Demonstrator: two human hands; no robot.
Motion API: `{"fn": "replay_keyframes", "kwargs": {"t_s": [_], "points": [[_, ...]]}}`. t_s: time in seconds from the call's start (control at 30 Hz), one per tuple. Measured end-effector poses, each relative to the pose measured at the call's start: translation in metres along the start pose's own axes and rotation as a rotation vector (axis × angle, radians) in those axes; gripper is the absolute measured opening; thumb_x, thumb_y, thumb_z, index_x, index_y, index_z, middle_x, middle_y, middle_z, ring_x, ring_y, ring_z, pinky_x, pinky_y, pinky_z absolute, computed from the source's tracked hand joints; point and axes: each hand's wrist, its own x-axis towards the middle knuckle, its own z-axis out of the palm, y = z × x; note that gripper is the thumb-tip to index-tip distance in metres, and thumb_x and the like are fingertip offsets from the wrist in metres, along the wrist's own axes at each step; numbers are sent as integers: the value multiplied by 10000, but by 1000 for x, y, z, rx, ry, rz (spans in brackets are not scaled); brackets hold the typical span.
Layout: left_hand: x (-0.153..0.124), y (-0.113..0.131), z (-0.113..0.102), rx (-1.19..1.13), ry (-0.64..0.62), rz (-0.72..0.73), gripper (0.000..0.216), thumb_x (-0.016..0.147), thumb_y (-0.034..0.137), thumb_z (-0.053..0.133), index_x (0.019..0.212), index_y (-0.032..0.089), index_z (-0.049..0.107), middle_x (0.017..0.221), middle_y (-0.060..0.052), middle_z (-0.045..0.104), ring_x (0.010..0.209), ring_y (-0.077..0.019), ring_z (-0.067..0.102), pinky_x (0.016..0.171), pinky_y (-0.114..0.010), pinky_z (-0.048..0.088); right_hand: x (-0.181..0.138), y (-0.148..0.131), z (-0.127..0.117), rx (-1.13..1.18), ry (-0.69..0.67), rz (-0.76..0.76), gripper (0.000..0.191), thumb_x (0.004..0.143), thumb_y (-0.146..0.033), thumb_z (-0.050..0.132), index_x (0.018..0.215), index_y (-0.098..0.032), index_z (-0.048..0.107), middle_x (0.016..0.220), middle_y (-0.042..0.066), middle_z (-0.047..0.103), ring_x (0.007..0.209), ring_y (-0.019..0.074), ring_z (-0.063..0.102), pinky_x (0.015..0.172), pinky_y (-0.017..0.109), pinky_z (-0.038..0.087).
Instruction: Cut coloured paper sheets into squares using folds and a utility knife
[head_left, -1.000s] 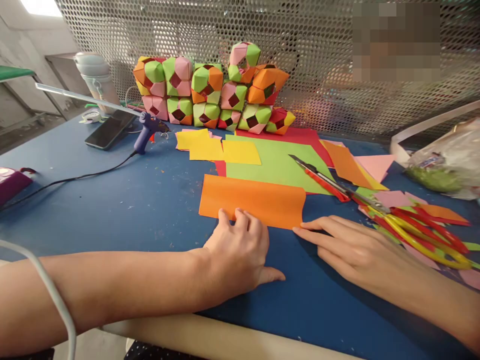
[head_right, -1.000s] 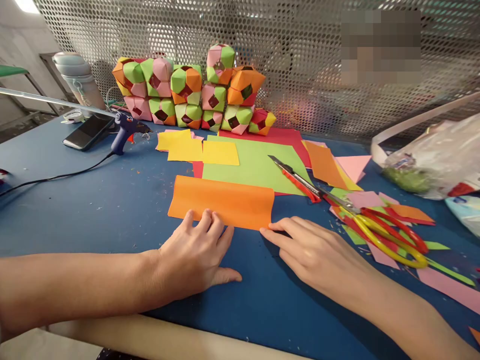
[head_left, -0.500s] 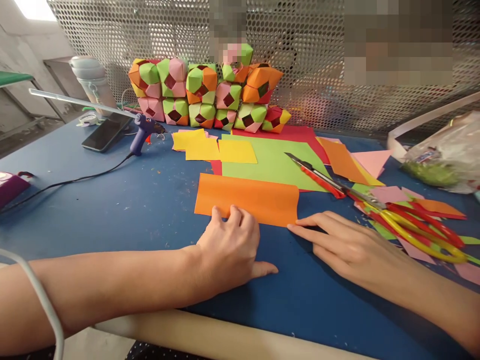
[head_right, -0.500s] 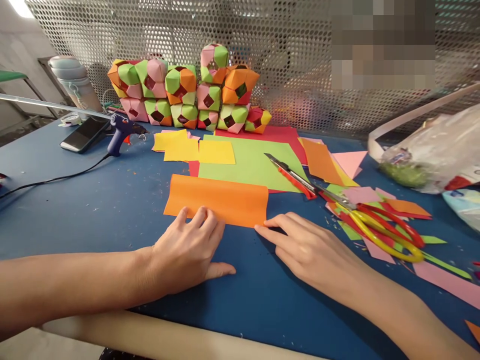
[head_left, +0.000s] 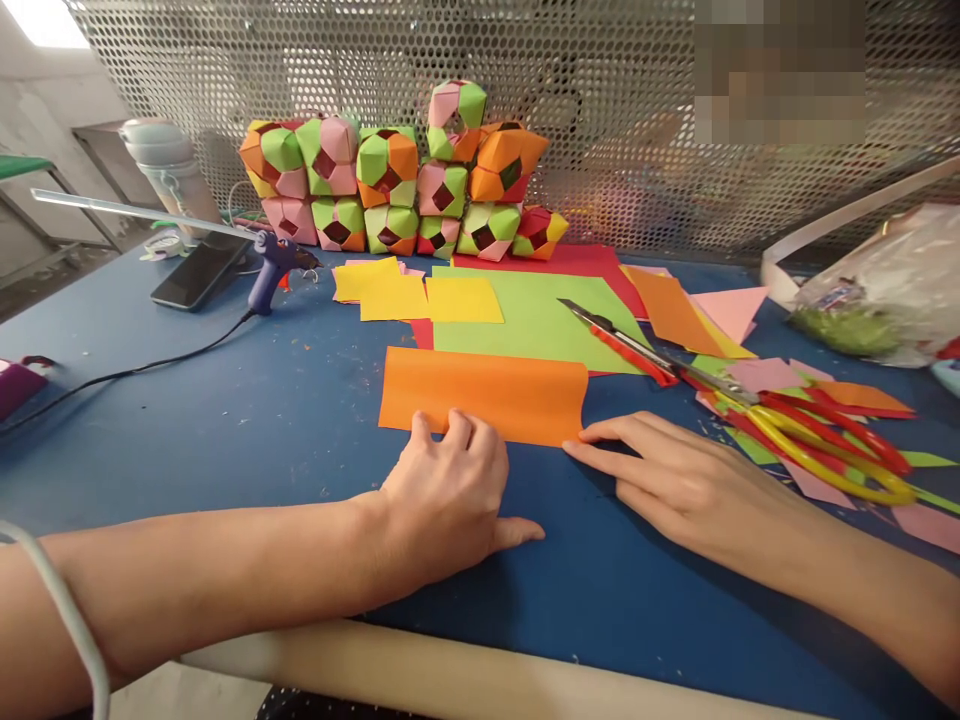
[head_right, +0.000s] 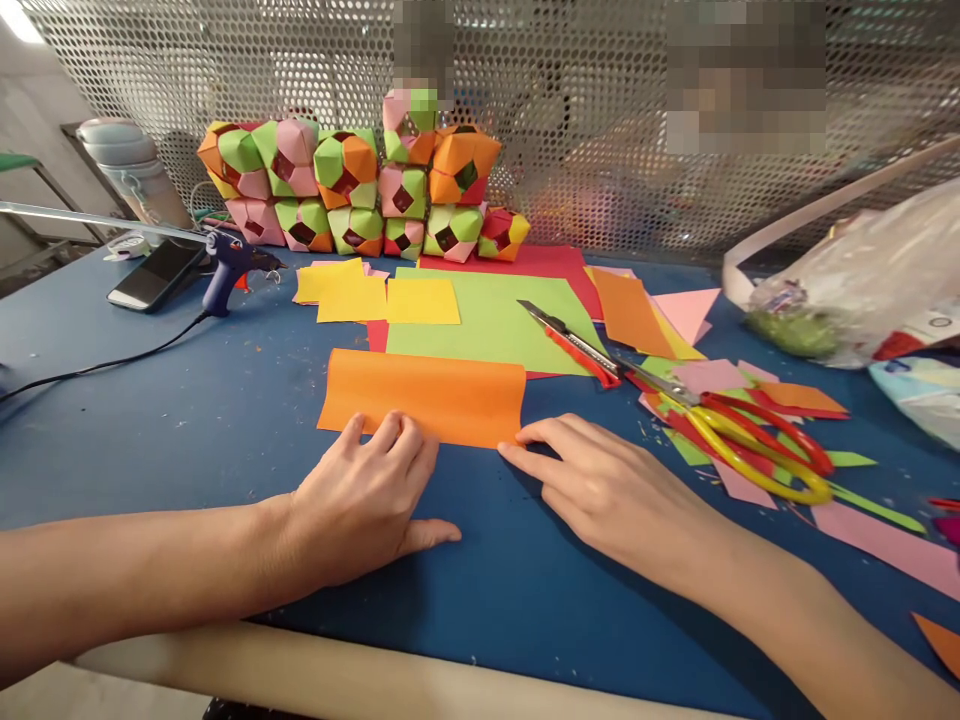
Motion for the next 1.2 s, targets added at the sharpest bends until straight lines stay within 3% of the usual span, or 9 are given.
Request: {"fn": "replay_keyframes", "kwargs": {"t_s": [0.13, 0.3, 0.6, 0.73, 0.83, 1.0, 1.1, 1.2], "points": [[1, -3, -2, -12, -16, 11, 719, 906, 671, 401, 1166, 30, 597, 1127, -212, 607, 1058, -357, 566, 835, -500, 506, 3, -1, -5, 14, -26, 14, 390, 935, -76, 367, 1195, -176, 640, 1073, 109, 633, 984, 235, 605, 788, 391, 550], [8, -9, -7, -61, -60, 17, 594, 919, 642, 405, 1147, 130, 604, 997, -131, 606, 914, -309, 584, 698, -430, 507, 5, 2, -12, 113, -49, 78, 397, 933, -58, 359, 1189, -153, 647, 1119, 97, 643, 1037, 216, 584, 865, 380, 542], [19, -5, -10, -16, -118, -17, 679, 903, 702, 337, 1253, 165, 561, 1053, -134, 606, 924, -311, 571, 633, -401, 507, 9, 11, -15, 238, -42, 131, 368, 906, -90, 375, 1073, -154, 696, 1043, 80, 688, 977, 221, 619, 837, 399, 550], [21, -4, -11, -18, -154, -29, 698, 899, 710, 332, 1288, 172, 546, 1078, -132, 615, 946, -312, 577, 659, -427, 528, 19, 15, -25, 351, 68, 233, 322, 918, -154, 411, 1052, -173, 703, 1085, 58, 699, 1005, 198, 651, 917, 367, 532], [20, -4, -11, -27, -164, -28, 716, 896, 715, 333, 1308, 169, 545, 1093, -142, 622, 970, -326, 583, 685, -461, 536, 44, 4, -32, 518, 144, 307, 321, 953, -317, 477, 1180, -187, 663, 1212, 64, 667, 1138, 213, 614, 1009, 373, 487], [22, -5, -8, -101, -238, -73, 761, 866, 731, 399, 1342, 156, 552, 1273, -193, 592, 1152, -384, 542, 866, -529, 508, 105, -28, -20, 1012, -132, 76, 762, 950, -687, 304, 1495, -157, 352, 1561, 105, 318, 1437, 250, 295, 1177, 454, 258], [24, -6, -8, -153, -264, -80, 803, 855, 729, 438, 1421, 161, 475, 1378, -189, 539, 1240, -402, 492, 974, -551, 452, 132, -32, -4, 1050, -261, -2, 901, 886, -796, 226, 1524, -162, 291, 1586, 100, 251, 1465, 285, 210, 1201, 500, 142], [25, -4, -9, -126, -256, -75, 821, 854, 750, 397, 1398, 143, 499, 1403, -204, 510, 1255, -428, 468, 952, -590, 456, 138, -21, 9, 1015, -350, 30, 939, 876, -810, 145, 1529, -149, 276, 1596, 89, 227, 1479, 297, 144, 1203, 522, 93]]}}
